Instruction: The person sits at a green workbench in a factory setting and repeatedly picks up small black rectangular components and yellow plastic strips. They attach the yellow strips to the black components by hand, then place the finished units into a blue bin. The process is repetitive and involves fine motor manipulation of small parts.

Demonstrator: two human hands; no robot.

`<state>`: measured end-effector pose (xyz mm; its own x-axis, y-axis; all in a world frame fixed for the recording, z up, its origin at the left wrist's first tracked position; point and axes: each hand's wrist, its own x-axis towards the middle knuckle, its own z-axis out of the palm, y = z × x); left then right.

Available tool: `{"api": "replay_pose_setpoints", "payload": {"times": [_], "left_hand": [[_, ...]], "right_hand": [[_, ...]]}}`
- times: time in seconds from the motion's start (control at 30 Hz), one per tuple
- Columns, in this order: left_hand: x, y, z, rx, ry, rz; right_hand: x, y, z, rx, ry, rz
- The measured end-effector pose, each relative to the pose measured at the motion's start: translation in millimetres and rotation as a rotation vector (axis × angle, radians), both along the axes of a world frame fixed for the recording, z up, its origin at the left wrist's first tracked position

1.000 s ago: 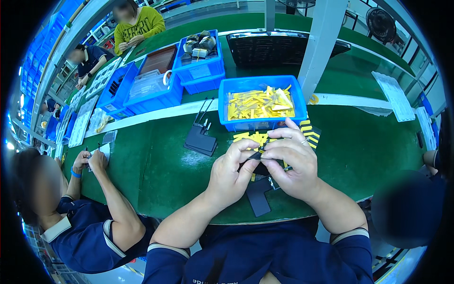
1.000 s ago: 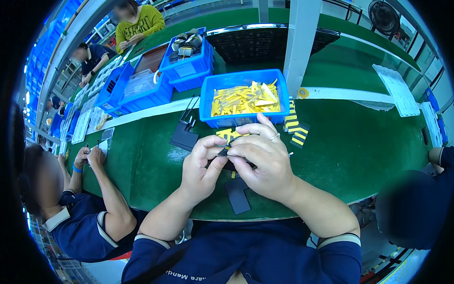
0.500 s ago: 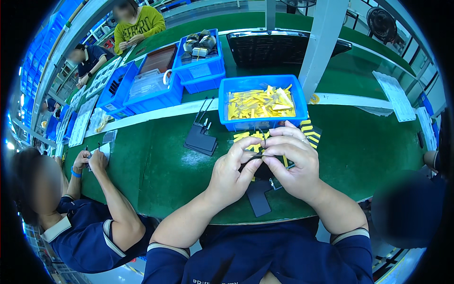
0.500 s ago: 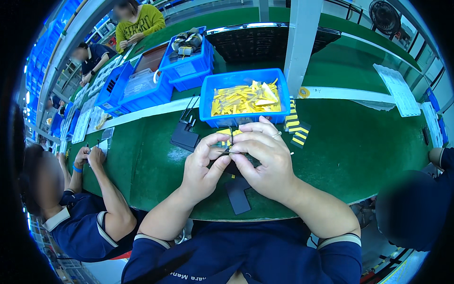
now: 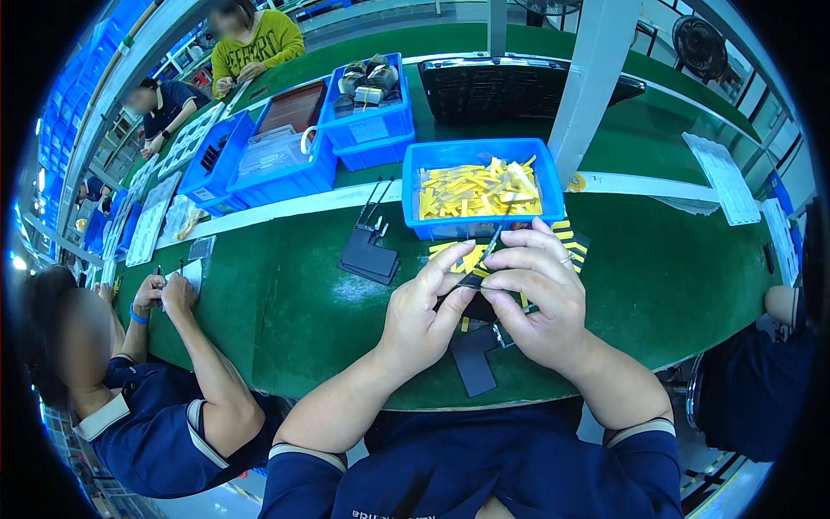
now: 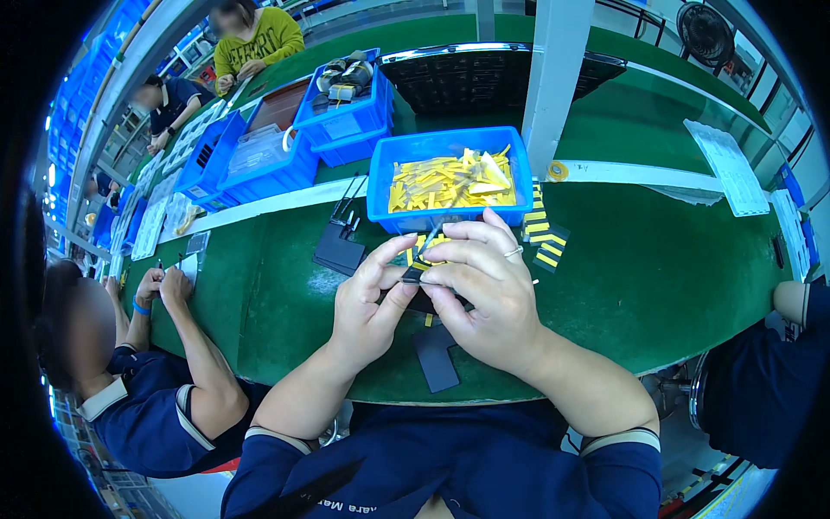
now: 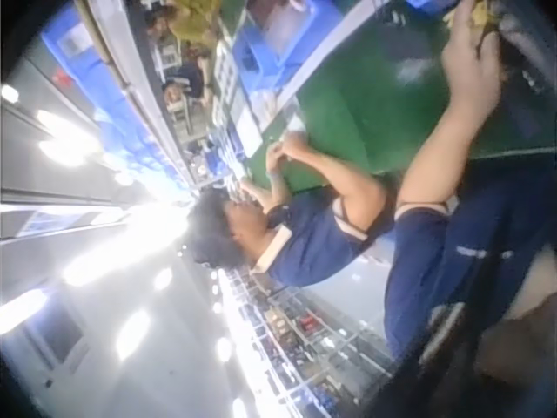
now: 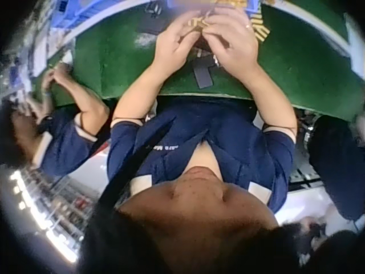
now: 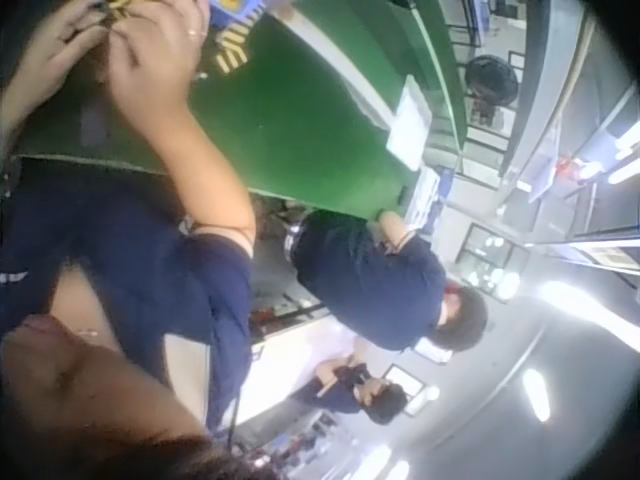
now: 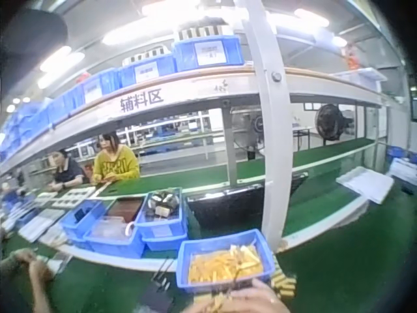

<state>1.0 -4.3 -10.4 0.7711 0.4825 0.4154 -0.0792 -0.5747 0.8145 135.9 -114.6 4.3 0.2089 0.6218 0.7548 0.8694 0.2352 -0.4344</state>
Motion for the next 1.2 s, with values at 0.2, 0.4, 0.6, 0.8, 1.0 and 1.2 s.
{"api": "replay_pose_setpoints", "payload": {"times": [0.2,0.4,0.6,0.8,1.0,1.2], "left_hand": [[1.5,-0.1,-5.1,0.116,-0.045,-0.036],[2.0,1.6,-0.8,0.128,-0.053,-0.059],[-2.7,3.8,2.5,-0.164,0.020,-0.078],[1.5,6.5,-12.8,-0.627,-0.161,-0.181],[1.9,4.5,-10.5,-0.668,-0.189,-0.205],[3.5,-0.3,-15.1,-0.562,-0.158,-0.050]], "right_hand": [[0.8,1.2,-4.9,-0.007,0.036,0.051],[4.7,2.9,-9.0,-0.023,0.140,0.152],[3.5,-1.1,12.9,0.065,-0.071,-0.024],[7.6,-0.1,-3.0,0.026,0.325,-0.019],[6.8,2.3,-11.5,-0.074,0.623,0.090],[0.6,4.6,-6.5,-0.110,0.559,0.011]]}}
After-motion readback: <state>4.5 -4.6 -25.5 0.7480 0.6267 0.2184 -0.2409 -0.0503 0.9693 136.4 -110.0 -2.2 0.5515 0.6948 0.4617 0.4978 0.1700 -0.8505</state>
